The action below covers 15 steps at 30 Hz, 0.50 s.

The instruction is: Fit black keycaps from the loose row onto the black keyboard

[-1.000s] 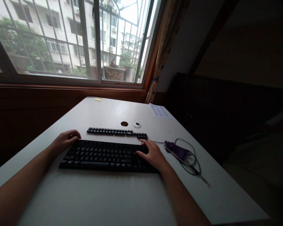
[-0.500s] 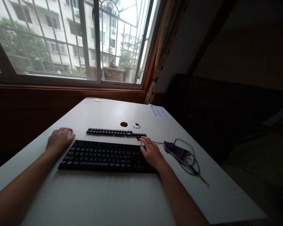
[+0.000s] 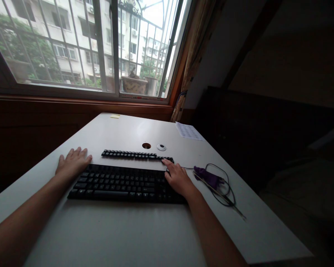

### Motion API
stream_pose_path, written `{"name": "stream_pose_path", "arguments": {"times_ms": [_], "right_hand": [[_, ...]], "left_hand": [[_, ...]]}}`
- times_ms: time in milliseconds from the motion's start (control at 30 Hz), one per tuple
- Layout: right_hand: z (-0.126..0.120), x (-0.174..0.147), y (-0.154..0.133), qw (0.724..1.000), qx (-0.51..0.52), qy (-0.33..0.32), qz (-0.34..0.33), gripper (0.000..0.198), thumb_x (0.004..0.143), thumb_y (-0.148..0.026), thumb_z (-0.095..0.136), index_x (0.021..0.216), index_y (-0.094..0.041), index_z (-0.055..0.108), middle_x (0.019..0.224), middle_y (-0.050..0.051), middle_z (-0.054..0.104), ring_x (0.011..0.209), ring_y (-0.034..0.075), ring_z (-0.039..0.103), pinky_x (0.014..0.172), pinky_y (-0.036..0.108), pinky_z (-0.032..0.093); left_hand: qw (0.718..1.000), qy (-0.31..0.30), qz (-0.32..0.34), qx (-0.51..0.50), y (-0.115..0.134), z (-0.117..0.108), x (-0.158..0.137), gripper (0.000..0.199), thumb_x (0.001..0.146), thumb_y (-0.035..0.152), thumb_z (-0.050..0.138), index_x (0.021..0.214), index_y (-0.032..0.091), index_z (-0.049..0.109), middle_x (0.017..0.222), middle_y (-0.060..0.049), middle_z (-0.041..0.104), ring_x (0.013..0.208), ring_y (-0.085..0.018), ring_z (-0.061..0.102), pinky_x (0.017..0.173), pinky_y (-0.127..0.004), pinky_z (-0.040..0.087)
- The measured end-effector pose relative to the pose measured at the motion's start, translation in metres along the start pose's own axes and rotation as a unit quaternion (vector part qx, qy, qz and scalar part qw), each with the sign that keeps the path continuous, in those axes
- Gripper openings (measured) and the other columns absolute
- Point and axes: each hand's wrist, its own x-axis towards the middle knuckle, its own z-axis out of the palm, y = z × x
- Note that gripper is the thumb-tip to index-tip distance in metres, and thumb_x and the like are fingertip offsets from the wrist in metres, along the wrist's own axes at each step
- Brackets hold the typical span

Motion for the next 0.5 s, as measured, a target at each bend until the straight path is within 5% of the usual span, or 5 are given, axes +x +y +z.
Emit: {"name": "stream_pose_path", "arguments": {"times_ms": [500], "right_hand": [[0.0067, 0.0025, 0.0069, 1.000, 0.008, 0.008, -0.022, 0.066, 0.103, -0.028, 0.045, 0.167, -0.035, 0.034, 0.164, 0.001, 0.051, 0.130, 0.032, 0.054, 0.112, 0.050, 0.040]], "left_hand": [[0.999, 0.041, 0.019, -0.027, -0.0066, 0.0093, 0.0082, 0.070, 0.100, 0.053, 0.034, 0.161, 0.020, 0.046, 0.173, -0.020, 0.033, 0.159, -0.045, 0.025, 0.122, -0.074, 0.019]]}}
